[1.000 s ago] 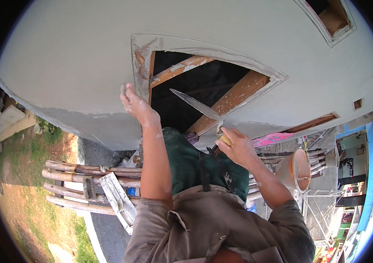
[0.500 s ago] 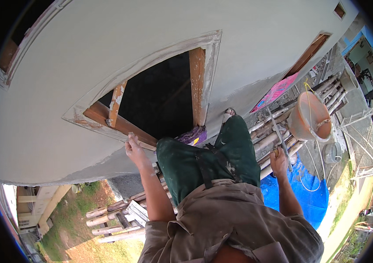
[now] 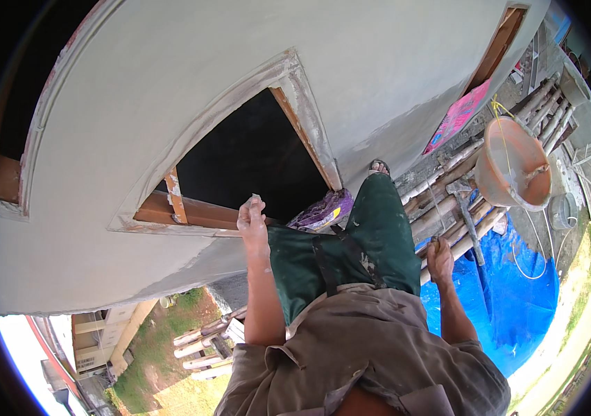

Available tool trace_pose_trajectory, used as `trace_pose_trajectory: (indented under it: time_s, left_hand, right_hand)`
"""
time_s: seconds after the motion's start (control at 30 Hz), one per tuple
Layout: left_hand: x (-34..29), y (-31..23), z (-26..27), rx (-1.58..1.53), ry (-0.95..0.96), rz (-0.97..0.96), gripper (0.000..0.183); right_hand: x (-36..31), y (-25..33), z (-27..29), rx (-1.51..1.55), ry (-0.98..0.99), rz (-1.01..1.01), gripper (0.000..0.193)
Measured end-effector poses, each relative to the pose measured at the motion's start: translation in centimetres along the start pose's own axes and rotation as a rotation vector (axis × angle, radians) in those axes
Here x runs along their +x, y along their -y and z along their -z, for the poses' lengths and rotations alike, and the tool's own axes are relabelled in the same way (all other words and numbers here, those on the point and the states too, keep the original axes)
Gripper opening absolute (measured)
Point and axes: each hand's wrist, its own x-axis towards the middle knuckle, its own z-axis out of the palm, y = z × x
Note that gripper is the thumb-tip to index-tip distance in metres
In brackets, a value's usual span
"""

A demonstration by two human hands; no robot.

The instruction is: The person applies and smooths plaster around a rectangular opening in an exterior wall using a trowel. They repeatedly scoop material and spread it along the edges, then scrape and level the surface to create a uniform finish.

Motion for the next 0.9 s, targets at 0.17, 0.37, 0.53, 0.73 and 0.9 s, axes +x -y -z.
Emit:
trace_pose_trajectory:
  time_s: [0.17, 0.37, 0.53, 0.73, 0.9]
  left_hand:
    - [0.2, -0.9, -1.7, 0.062, 0.091, -0.002, 0.036]
    - [0.5, -0.2, -1.6, 0.123, 0.122, 0.047, 0.037]
    - [0.0, 2.0, 1.0, 0.168, 0.047, 0.162, 0.041]
    - [1.3, 2.5, 0.0, 0.256, 0.144, 0.134, 0.044]
    - [1.7, 2.7, 3.1, 0.424, 0.108, 0.119, 0.046]
  right_hand:
    - [1.7, 1.6, -0.3, -0.014, -0.158, 0.089, 0.037]
    - [1.6, -1.2, -0.9, -0.222, -0.052, -0.128, 0.044]
    - [1.9, -0.1, -0.5, -0.193, 0.041, -0.151, 0.035]
    - [2.3, -0.3, 1.0, -0.178, 0.079, -0.210, 0.043]
    - [4.6, 2.4, 7.0, 0.031, -0.263, -0.040, 0.042]
